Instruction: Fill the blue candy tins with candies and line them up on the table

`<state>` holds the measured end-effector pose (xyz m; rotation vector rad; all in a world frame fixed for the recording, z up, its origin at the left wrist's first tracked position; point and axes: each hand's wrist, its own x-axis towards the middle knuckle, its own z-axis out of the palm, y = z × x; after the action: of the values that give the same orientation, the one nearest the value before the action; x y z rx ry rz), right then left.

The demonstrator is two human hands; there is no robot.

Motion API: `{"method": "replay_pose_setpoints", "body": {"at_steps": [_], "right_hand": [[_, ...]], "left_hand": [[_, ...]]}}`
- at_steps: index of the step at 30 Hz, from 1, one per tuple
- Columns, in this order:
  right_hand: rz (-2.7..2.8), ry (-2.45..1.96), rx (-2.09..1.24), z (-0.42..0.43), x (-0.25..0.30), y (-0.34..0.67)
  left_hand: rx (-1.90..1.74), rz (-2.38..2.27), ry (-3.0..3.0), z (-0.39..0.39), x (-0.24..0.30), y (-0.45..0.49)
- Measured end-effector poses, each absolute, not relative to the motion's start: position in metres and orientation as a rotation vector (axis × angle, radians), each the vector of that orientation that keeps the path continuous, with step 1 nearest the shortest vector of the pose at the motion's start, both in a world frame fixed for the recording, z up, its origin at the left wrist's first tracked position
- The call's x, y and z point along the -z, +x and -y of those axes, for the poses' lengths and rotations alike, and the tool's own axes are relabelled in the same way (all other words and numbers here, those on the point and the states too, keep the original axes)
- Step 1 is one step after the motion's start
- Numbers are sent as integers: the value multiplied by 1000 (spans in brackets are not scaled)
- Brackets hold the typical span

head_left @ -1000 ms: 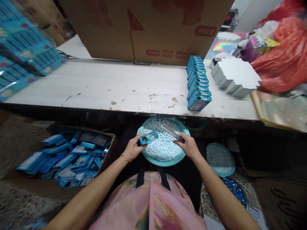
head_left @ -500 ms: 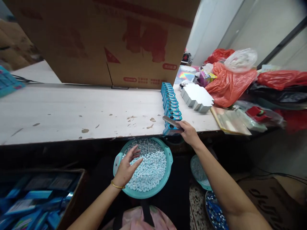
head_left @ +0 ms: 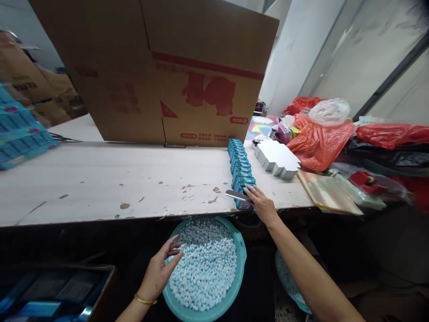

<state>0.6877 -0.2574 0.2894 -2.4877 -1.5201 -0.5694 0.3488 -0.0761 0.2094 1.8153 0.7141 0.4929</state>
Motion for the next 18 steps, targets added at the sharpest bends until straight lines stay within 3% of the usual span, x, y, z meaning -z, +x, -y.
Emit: {"method": "replay_pose_setpoints", "body": {"at_steps": [13, 18], "right_hand": [[1082, -2137, 300, 279, -323, 696], [1342, -2143, 168, 258, -321, 698]], "left_hand": [[-638, -759, 2245, -5, -238, 384], [-651, -831, 2450, -49, -235, 417]]}}
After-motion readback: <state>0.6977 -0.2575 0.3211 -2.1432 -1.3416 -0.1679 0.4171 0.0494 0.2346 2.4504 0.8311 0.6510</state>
